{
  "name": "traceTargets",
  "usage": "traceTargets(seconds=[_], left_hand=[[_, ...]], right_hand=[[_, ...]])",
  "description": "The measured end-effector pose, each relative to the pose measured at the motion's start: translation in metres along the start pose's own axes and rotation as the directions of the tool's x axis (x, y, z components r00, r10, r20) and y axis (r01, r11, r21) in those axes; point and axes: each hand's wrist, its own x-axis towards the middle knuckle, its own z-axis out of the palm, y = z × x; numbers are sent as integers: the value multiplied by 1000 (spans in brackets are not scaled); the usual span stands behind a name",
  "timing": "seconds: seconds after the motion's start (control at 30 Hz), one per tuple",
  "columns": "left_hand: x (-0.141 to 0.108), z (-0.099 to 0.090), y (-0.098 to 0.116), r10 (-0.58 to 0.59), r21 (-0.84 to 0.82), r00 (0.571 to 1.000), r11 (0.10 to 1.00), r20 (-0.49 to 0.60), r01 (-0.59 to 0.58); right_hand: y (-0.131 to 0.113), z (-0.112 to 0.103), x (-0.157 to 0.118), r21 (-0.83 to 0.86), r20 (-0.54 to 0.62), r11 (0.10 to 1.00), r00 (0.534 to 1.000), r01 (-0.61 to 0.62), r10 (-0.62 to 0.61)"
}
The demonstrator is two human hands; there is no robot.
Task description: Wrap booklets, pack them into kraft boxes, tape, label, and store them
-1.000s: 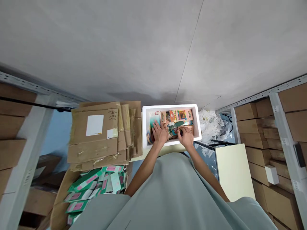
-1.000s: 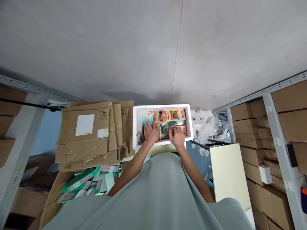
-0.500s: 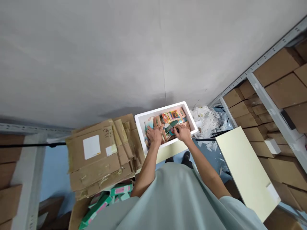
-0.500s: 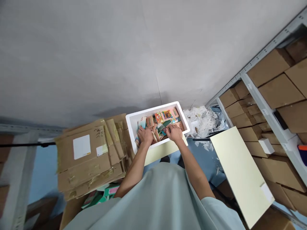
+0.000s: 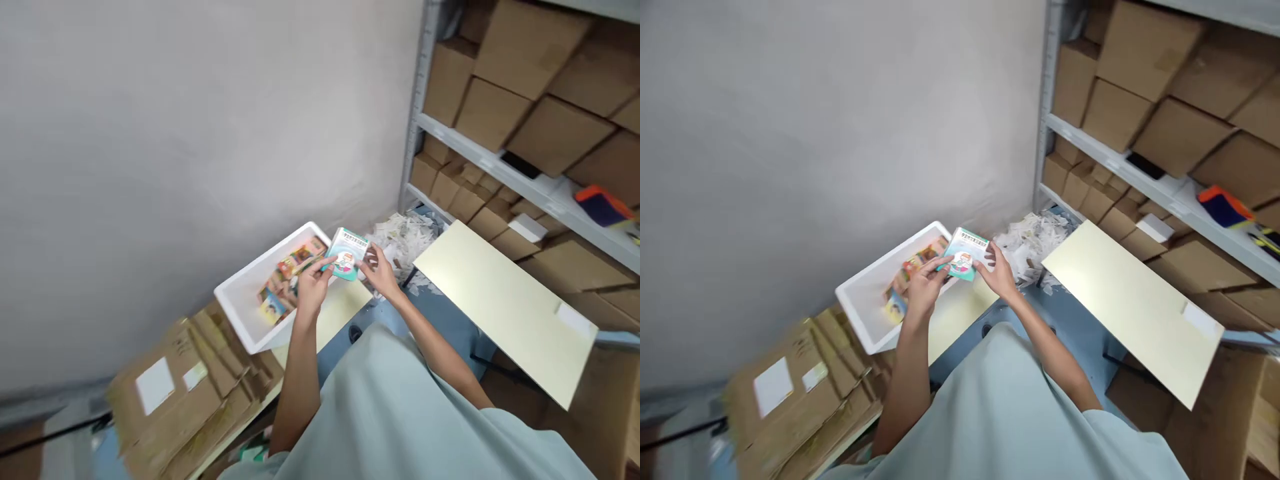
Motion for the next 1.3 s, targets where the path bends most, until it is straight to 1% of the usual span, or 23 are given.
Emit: traceTargets(seconds=[0.07, 0.13, 0.2, 0.27, 0.37, 0.43, 0.5, 0.57, 0.63, 0.7, 0.77, 0.83, 0.87, 0.93, 0.97, 1.0, 1.03, 1.1, 1.13, 1.17, 1.2, 1.23, 1.3], left_hand=[[-7, 67, 18, -21, -219, 988, 974, 152, 55], [-19, 135, 32, -25, -298, 958, 948, 287, 115], [-36, 197, 43, -38, -328, 907, 925, 419, 190], [-55, 252, 50, -60, -310, 832, 911, 552, 272], [-82, 316, 56, -122, -209, 699, 906, 705, 368], [-95, 349, 58, -161, -119, 618, 914, 770, 387], [-103, 375, 58, -188, -35, 531, 924, 826, 382], [-106, 394, 59, -203, 22, 446, 925, 872, 379], [-104, 408, 62, -210, 51, 379, 920, 901, 389], [-98, 418, 65, -202, 53, 335, 912, 920, 407], [-89, 426, 69, -186, 41, 312, 907, 932, 419], [-80, 434, 72, -165, 18, 321, 909, 932, 416], [-75, 439, 74, -154, 4, 336, 913, 929, 408], [-66, 448, 78, -128, -34, 391, 924, 911, 381], [-63, 453, 80, -109, -58, 425, 931, 899, 360], [-59, 457, 82, -80, -87, 461, 940, 884, 330], [-57, 460, 85, -36, -124, 496, 950, 867, 286], [-54, 464, 91, 100, -206, 555, 970, 826, 131], [-54, 465, 94, 188, -245, 572, 969, 799, 24], [-54, 465, 97, 280, -280, 578, 956, 766, -92], [-54, 464, 99, 366, -307, 571, 930, 734, -202], [-54, 462, 101, 438, -325, 554, 899, 708, -295], [-51, 460, 104, 528, -348, 500, 843, 686, -411]], right_hand=[[4, -62, -19, 153, -109, 986, 991, -58, 76], [12, -125, -41, 282, -234, 958, 964, -56, 125], [22, -183, -67, 364, -375, 931, 910, -29, 175], [31, -233, -97, 400, -505, 917, 831, -14, 233], [37, -289, -139, 401, -652, 916, 700, -8, 291], [36, -314, -161, 377, -720, 926, 626, -11, 300], [31, -332, -177, 353, -768, 936, 570, -3, 292], [25, -344, -185, 342, -798, 940, 532, 15, 282], [18, -352, -188, 335, -816, 942, 508, 29, 275], [11, -356, -186, 317, -831, 948, 490, 30, 262], [4, -359, -180, 277, -847, 961, 475, 8, 240], [-4, -361, -172, 181, -876, 981, 441, -72, 194], [-9, -361, -167, 95, -902, 985, 407, -142, 146], [-18, -360, -156, -115, -941, 945, 337, -305, -5], [-23, -358, -150, -204, -943, 907, 324, -368, -80], [-26, -356, -143, -266, -934, 876, 333, -403, -131], [-29, -353, -135, -297, -923, 863, 355, -408, -149], [-31, -345, -118, -271, -908, 890, 405, -367, -109], [-31, -340, -108, -226, -908, 915, 412, -334, -73], [-30, -337, -99, -167, -914, 939, 404, -301, -33], [-29, -334, -90, -100, -922, 959, 386, -264, 10], [-28, -333, -81, -31, -929, 974, 365, -224, 54], [-26, -335, -68, 87, -935, 986, 329, -144, 131]])
